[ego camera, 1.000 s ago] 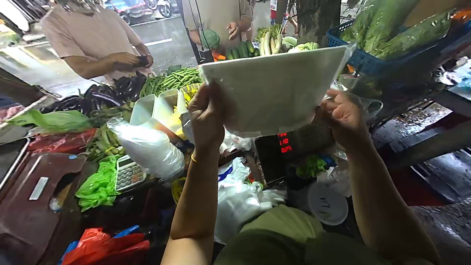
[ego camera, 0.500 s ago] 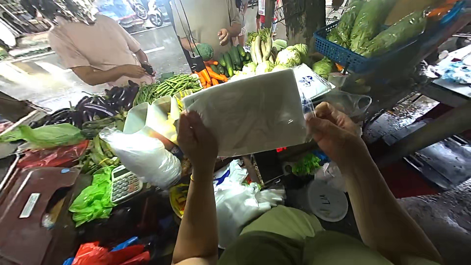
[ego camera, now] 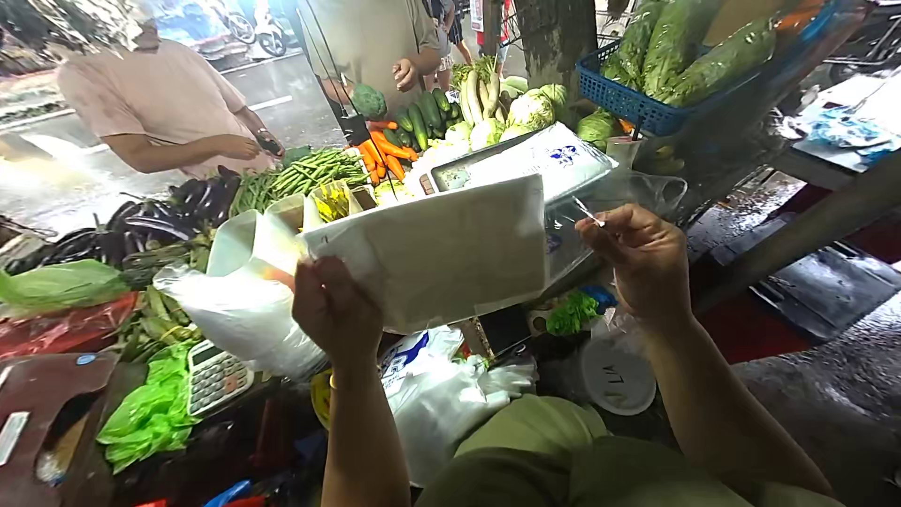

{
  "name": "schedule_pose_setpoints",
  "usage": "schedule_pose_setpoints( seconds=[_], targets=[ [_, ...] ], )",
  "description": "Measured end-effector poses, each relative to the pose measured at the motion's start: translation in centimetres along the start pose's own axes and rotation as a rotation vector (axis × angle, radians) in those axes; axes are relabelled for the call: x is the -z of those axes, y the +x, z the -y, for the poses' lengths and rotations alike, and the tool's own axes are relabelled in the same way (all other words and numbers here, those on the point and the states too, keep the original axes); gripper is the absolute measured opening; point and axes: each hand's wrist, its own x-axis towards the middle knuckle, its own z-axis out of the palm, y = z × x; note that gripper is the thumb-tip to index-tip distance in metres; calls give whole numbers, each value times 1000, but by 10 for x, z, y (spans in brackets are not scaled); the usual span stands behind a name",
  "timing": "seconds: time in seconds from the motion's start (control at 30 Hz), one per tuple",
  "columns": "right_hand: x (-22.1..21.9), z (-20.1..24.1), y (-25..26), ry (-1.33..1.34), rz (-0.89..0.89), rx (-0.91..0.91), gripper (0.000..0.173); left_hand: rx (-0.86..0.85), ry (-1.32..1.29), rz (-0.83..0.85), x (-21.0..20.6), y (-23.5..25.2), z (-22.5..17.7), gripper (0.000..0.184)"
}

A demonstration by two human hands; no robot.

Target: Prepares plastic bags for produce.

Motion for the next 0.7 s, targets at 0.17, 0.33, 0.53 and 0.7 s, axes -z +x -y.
schedule_pose_setpoints(
  seconds=[0.17,0.33,0.53,0.7],
  targets=[
    [8,4,3,-132,19,147,16,-21,-20,4,1,0,-7,25],
    [10,8,-1,-301,67,87,19,-34,-35,1,-2,-3,-17,26],
    [14,-1,-1,-540,-168,394,12,-38,-35,-43,-11,-8,-25,25],
    [13,21,-3,8,58,21,13,-131,46,-55,-16,-10,-29,31]
  ],
)
